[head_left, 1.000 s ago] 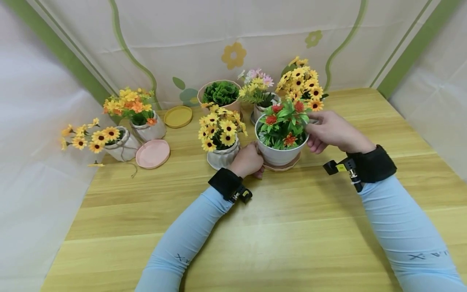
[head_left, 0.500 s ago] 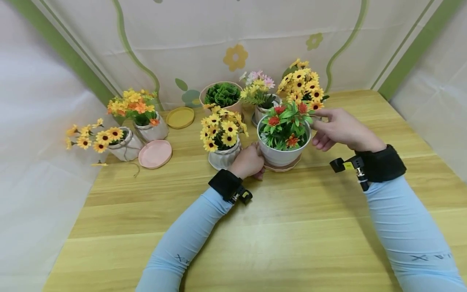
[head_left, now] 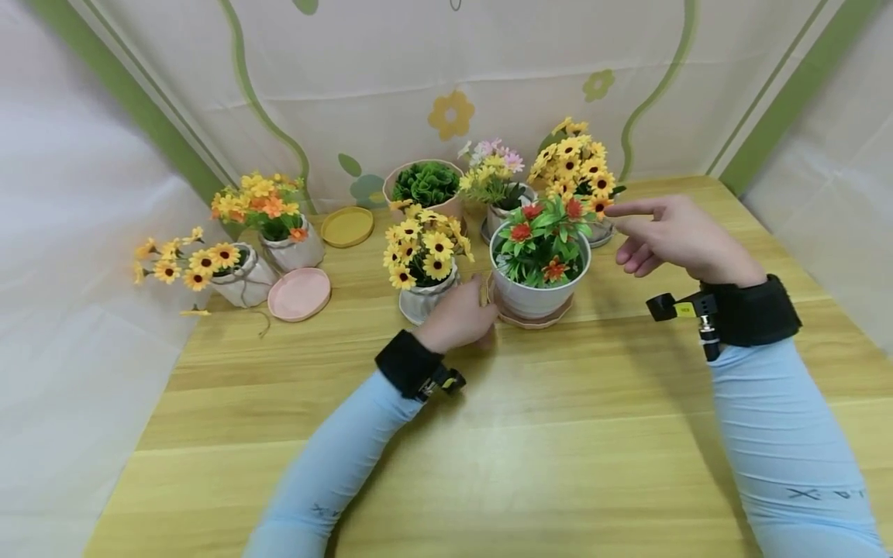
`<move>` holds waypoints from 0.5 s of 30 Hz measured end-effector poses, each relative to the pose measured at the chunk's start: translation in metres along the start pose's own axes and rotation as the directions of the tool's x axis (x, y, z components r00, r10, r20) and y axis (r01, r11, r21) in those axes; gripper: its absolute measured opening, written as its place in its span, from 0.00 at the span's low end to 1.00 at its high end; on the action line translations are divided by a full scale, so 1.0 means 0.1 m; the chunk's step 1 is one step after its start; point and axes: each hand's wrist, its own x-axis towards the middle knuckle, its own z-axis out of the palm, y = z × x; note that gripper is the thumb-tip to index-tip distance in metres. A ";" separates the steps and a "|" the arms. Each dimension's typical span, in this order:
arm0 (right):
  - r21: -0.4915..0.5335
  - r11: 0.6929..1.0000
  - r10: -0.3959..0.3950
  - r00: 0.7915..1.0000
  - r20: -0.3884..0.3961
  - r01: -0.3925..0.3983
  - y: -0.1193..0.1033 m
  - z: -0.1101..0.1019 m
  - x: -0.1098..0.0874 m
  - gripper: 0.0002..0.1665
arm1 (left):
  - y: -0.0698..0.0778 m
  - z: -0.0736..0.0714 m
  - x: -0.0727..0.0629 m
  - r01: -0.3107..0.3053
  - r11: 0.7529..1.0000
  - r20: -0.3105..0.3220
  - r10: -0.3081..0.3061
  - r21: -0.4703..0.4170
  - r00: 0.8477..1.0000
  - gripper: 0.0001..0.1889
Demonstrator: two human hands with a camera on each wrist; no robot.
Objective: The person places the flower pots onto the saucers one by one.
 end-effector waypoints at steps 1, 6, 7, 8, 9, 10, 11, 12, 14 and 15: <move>0.001 1.000 0.000 1.000 -0.005 0.000 0.00 -0.01 -0.01 0.30 | -0.01 -0.06 -0.09 -0.035 0.999 0.002 0.035 0.030 0.999 0.35; 0.017 1.000 -0.006 0.998 -0.057 0.007 0.01 -0.10 -0.07 0.30 | -0.21 -0.46 -0.61 -0.146 0.989 0.044 0.146 -0.006 0.988 0.21; 0.017 1.000 -0.009 0.998 -0.067 0.010 0.01 -0.12 -0.08 0.30 | -0.29 -0.57 -0.69 -0.140 0.990 0.043 0.141 -0.023 0.989 0.18; 0.022 1.000 -0.008 0.997 -0.078 0.010 0.02 -0.14 -0.09 0.31 | -0.38 -0.68 -0.76 -0.110 0.993 0.036 0.112 -0.041 0.993 0.16; 0.021 1.000 -0.008 0.996 -0.086 0.010 0.03 -0.16 -0.10 0.31 | -0.49 -0.80 -0.83 -0.076 0.996 0.018 0.077 -0.051 0.997 0.15; 0.023 1.000 -0.005 0.995 -0.096 0.008 0.04 -0.18 -0.10 0.31 | -0.62 -0.92 -0.87 -0.036 0.997 -0.007 0.036 -0.066 0.999 0.15; 0.027 1.000 0.002 0.995 -0.101 0.001 0.05 -0.20 -0.10 0.31 | -0.76 -1.04 -0.91 0.007 0.997 -0.039 -0.010 -0.082 0.999 0.16; 0.028 1.000 0.008 0.994 -0.106 -0.005 0.06 -0.21 -0.10 0.31 | -0.91 -1.15 -0.93 0.056 0.994 -0.073 -0.063 -0.093 0.995 0.17; 0.037 0.999 0.023 0.994 -0.110 -0.019 0.08 -0.22 -0.10 0.30 | -1.23 -1.35 -0.98 0.153 0.983 -0.148 -0.168 -0.105 0.975 0.19; 0.038 0.999 0.028 0.993 -0.111 -0.024 0.09 -0.23 -0.09 0.30 | -1.38 -1.43 -1.00 0.195 0.974 -0.182 -0.214 -0.113 0.960 0.20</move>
